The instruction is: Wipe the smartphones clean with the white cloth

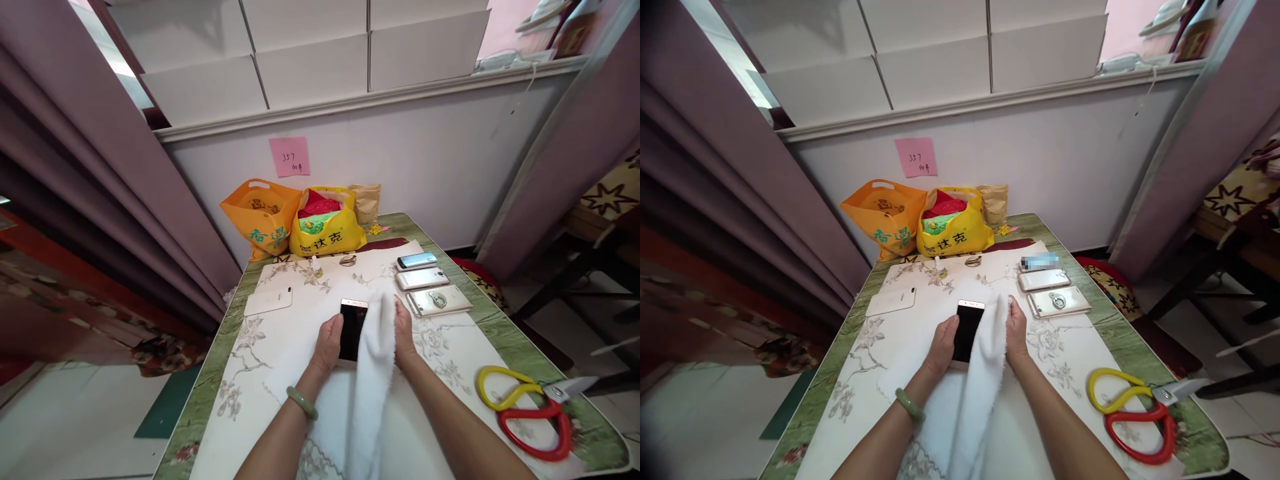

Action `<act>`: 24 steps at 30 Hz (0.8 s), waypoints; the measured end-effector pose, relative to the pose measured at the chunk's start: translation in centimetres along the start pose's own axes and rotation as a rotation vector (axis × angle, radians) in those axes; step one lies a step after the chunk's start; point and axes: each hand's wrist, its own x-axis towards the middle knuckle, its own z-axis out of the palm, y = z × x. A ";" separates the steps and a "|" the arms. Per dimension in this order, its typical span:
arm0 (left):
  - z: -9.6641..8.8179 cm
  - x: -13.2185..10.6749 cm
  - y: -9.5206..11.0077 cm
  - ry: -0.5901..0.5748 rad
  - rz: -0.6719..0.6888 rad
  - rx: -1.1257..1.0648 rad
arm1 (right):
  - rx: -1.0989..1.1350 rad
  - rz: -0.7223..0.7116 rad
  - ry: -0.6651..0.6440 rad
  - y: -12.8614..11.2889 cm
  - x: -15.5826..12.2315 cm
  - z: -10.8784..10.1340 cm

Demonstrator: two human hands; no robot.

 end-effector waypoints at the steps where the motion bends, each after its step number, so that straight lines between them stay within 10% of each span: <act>1: 0.0 0.0 0.0 -0.017 -0.013 -0.001 | -0.011 0.000 0.005 0.1 -0.4 0.4; 11: 0.5 0.0 0.4 -0.080 -0.054 -0.001 | 0.051 0.098 -0.427 -1.2 -1.9 1.7; 24: 0.9 0.3 0.5 -0.008 -0.083 -0.062 | 0.010 0.067 -0.465 -1.3 -1.8 1.4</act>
